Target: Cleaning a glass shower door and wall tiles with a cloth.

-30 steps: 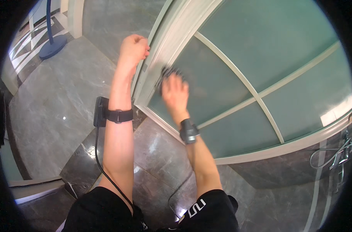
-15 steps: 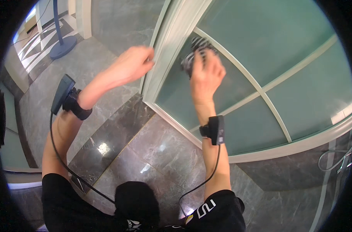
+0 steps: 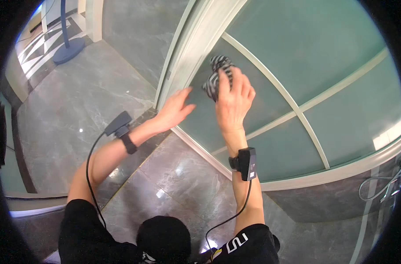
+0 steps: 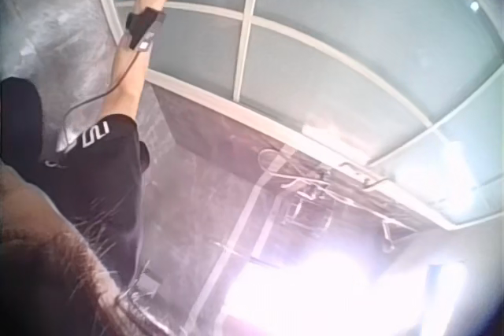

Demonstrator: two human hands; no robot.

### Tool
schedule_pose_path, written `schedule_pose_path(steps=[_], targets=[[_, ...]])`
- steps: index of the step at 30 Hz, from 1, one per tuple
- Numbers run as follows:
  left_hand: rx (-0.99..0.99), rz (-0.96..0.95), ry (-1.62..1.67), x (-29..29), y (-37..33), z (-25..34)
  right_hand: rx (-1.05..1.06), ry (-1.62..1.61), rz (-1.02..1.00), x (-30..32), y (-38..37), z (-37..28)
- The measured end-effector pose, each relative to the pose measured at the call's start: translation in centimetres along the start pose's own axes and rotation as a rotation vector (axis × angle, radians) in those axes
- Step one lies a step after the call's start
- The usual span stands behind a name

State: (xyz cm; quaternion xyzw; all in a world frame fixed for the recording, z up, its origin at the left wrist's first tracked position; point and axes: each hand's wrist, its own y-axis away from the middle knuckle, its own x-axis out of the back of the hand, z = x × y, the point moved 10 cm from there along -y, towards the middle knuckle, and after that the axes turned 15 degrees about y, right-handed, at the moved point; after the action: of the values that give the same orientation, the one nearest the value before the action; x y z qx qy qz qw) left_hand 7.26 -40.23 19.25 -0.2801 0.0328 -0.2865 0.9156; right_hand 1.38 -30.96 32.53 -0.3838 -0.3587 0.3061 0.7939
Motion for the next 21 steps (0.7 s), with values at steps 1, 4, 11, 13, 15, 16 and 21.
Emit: schedule_pose_path(steps=[1, 4, 11, 13, 15, 16, 21], targets=[[0.003, 0.005, 0.009, -1.7, -1.0, 0.2, 0.009, 0.002, -0.004, -0.7, 0.6, -0.1], [-0.164, 0.273, 0.010, -2.2, -1.0, -0.6, 0.112, 0.074, -0.005, -4.9, 6.6, -4.2], [0.416, 0.067, 0.071, -6.2, 9.4, -14.4, 0.207, -0.309, -0.479, -11.2, 20.5, -10.8], [0.069, 0.152, -0.012, -4.7, 5.9, -8.8, 0.179, -0.119, -0.410, -10.5, 17.2, -8.6], [-0.114, 0.256, 0.008, -2.8, 2.2, -2.0, 0.012, -0.076, -0.196, -6.2, 9.9, -4.5], [-0.144, 0.223, -0.012, -2.3, 0.2, 1.3, -0.071, -0.073, -0.136, -4.0, 6.6, -2.8], [-0.066, 0.220, -0.147, -2.1, -1.0, -0.8, -0.045, 0.131, 0.046, -4.5, 7.0, -4.5]])
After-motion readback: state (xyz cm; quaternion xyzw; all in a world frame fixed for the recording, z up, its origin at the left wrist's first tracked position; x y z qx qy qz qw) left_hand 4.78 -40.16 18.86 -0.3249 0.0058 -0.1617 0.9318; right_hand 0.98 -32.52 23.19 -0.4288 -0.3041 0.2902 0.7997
